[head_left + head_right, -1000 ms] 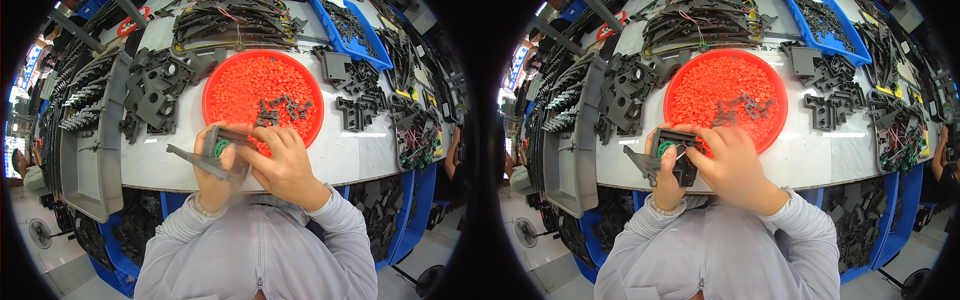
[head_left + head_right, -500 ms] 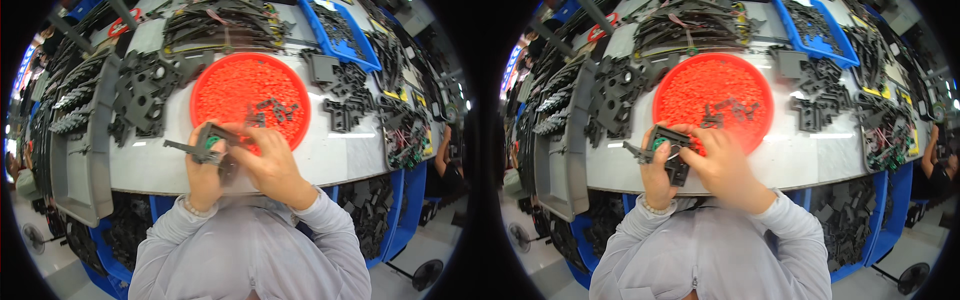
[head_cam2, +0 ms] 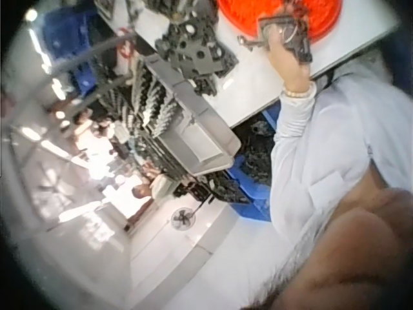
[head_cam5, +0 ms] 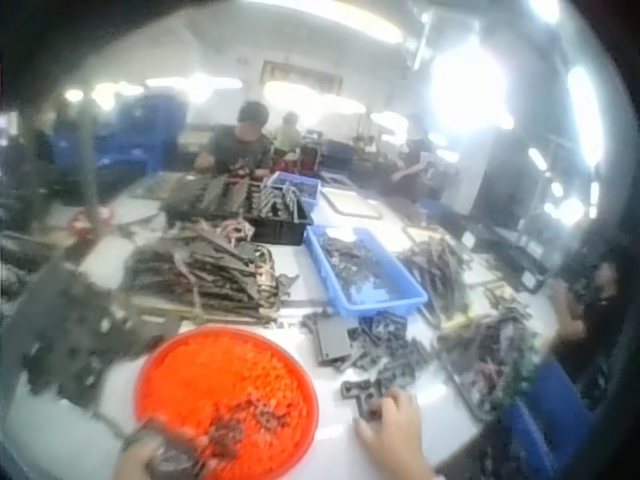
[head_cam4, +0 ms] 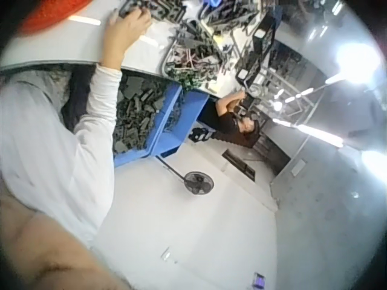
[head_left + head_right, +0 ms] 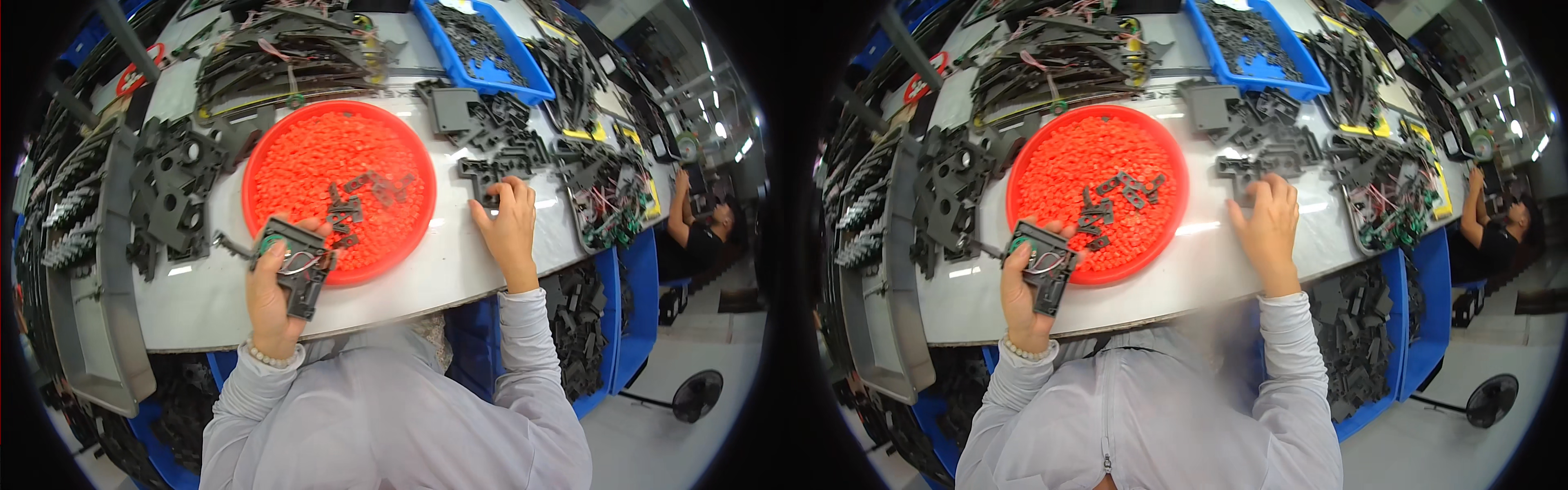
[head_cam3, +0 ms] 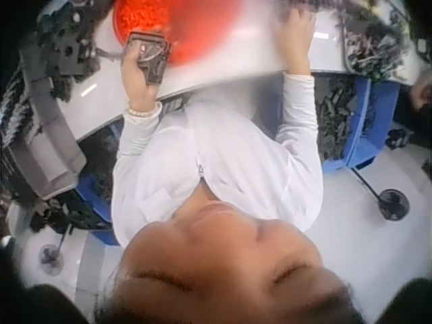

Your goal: The person assembles a plastic electronic housing by inserting a small fan and internal components into it, then snapping the case shut by hand.

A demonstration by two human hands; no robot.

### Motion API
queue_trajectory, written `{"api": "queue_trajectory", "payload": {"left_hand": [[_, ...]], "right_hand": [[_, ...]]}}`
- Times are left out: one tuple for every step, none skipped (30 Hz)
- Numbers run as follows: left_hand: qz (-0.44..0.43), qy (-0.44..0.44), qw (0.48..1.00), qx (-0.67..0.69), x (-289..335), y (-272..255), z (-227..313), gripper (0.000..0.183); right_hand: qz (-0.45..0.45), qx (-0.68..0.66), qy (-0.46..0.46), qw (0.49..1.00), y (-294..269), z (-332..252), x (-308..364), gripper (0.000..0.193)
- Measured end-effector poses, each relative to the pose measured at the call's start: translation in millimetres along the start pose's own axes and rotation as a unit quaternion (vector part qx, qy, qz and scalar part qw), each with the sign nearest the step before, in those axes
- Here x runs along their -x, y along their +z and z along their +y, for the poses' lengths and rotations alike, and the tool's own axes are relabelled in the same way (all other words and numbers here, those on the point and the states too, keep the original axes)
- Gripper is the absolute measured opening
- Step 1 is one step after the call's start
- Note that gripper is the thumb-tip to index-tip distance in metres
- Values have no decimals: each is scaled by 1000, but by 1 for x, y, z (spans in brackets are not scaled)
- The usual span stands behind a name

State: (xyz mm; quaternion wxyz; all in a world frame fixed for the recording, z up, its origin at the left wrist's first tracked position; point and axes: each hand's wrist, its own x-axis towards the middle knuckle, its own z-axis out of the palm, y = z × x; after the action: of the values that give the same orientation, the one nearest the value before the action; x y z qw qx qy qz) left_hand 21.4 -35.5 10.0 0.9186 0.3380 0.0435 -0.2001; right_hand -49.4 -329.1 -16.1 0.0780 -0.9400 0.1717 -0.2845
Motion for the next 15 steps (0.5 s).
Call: {"api": "queue_trajectory", "payload": {"left_hand": [[-3, -22, 1000, 17, 0, 1, -2, 36], [-5, -44, 998, 34, -1, 2, -2, 36], [5, -31, 999, 33, -1, 3, -2, 36], [-9, -44, 998, 36, -2, 5, -3, 35], [-23, -53, 998, 40, 1, 5, -2, 34], [-29, -52, 997, 49, 3, 5, 0, 33], [-22, -46, 998, 46, 4, 7, 1, 33], [-30, -49, 998, 40, 4, 6, 2, 33], [-39, -53, 997, 32, 5, 3, 2, 33], [-44, -57, 997, 35, 5, 2, 3, 33], [-44, -58, 997, 34, 5, 2, 3, 33], [-55, -54, 997, 21, 5, 2, 3, 32], [-65, -47, 997, 7, 5, 3, 2, 32], [-66, -49, 997, 8, 5, 3, 1, 32], [-78, -42, 996, 7, 6, 3, 0, 32]], "right_hand": [[-3, -11, -9, 1000, 7, 6, 2, 23], [-5, -17, -24, 1000, 12, 12, 4, 20], [-6, -23, -40, 999, 15, 17, 5, 18], [8, -74, -25, 997, 13, 19, 4, 14], [21, -126, -13, 992, 7, 19, 4, 11], [13, -218, 51, 975, 4, 23, 3, 11], [4, -301, 123, 946, -3, 30, 3, 14], [-39, -330, 148, 932, -15, 33, -2, 18], [-82, -357, 172, 915, -25, 35, -8, 23], [-139, -375, 176, 899, -32, 41, -14, 29], [-139, -375, 178, 899, -34, 40, -20, 29], [-262, -321, 141, 899, -35, 39, -27, 30], [-381, -261, 98, 882, -32, 38, -34, 32], [-387, -224, 78, 891, -25, 31, -34, 33], [-378, -170, 47, 909, -21, 21, -34, 32]]}}
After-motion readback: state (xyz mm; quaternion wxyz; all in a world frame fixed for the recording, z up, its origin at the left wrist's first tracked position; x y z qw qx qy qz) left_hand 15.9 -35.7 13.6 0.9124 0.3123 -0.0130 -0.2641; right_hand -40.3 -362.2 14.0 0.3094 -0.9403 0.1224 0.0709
